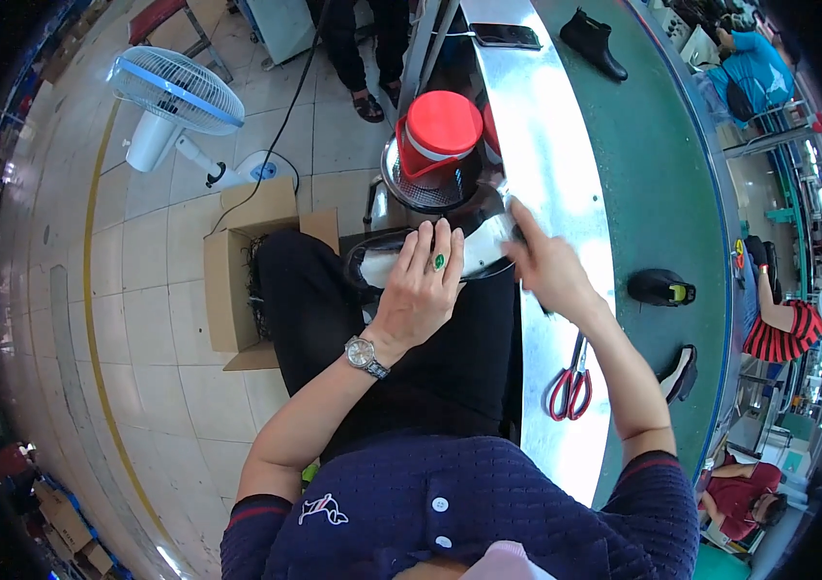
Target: Trim and finish shoe components as part of an assembly line process.
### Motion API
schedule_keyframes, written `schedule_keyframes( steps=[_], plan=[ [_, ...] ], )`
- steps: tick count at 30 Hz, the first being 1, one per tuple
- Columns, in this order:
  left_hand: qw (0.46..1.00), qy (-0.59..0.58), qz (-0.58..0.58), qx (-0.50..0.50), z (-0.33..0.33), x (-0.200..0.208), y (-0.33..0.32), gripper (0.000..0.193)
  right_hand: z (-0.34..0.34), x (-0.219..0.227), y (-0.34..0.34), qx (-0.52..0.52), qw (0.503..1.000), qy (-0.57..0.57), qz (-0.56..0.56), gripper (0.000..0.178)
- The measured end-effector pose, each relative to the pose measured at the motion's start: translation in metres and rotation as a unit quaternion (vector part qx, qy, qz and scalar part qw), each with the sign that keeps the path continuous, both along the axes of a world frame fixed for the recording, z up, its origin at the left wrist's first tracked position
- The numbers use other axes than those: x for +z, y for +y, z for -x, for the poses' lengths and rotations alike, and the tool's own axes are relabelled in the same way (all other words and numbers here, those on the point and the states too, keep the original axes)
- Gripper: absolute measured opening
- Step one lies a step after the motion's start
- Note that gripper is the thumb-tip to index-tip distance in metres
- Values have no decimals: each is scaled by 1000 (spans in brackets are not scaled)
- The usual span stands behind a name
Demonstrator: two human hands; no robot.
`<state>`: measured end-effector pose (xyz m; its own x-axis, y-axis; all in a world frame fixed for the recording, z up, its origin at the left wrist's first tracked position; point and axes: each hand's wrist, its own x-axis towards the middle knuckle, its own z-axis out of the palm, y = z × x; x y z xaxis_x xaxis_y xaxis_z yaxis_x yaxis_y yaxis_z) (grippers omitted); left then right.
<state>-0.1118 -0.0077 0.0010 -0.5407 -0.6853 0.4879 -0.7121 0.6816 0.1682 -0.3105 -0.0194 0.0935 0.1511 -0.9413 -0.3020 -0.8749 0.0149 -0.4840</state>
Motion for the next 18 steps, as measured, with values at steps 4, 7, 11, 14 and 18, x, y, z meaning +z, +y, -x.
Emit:
schedule_keyframes(
  steps=[4, 7, 11, 14, 18],
  plan=[
    [1000, 3, -7, 8, 1, 0, 0, 46, -6, 0, 1, 16, 998, 31, -43, 58],
    [1000, 15, -14, 9, 1, -2, -1, 48, -13, -1, 2, -71, 991, -100, 53, 58],
    [1000, 8, -15, 8, 1, -2, -2, 56, -18, 0, 4, 33, 993, 91, 68, 61],
    [1000, 29, -11, 5, 1, -4, 0, 44, -19, 0, 8, 65, 996, 46, 50, 61],
    [999, 46, 3, 5, 2, -6, 0, 38, -25, -1, 13, 22, 994, 35, 100, 61]
  ],
)
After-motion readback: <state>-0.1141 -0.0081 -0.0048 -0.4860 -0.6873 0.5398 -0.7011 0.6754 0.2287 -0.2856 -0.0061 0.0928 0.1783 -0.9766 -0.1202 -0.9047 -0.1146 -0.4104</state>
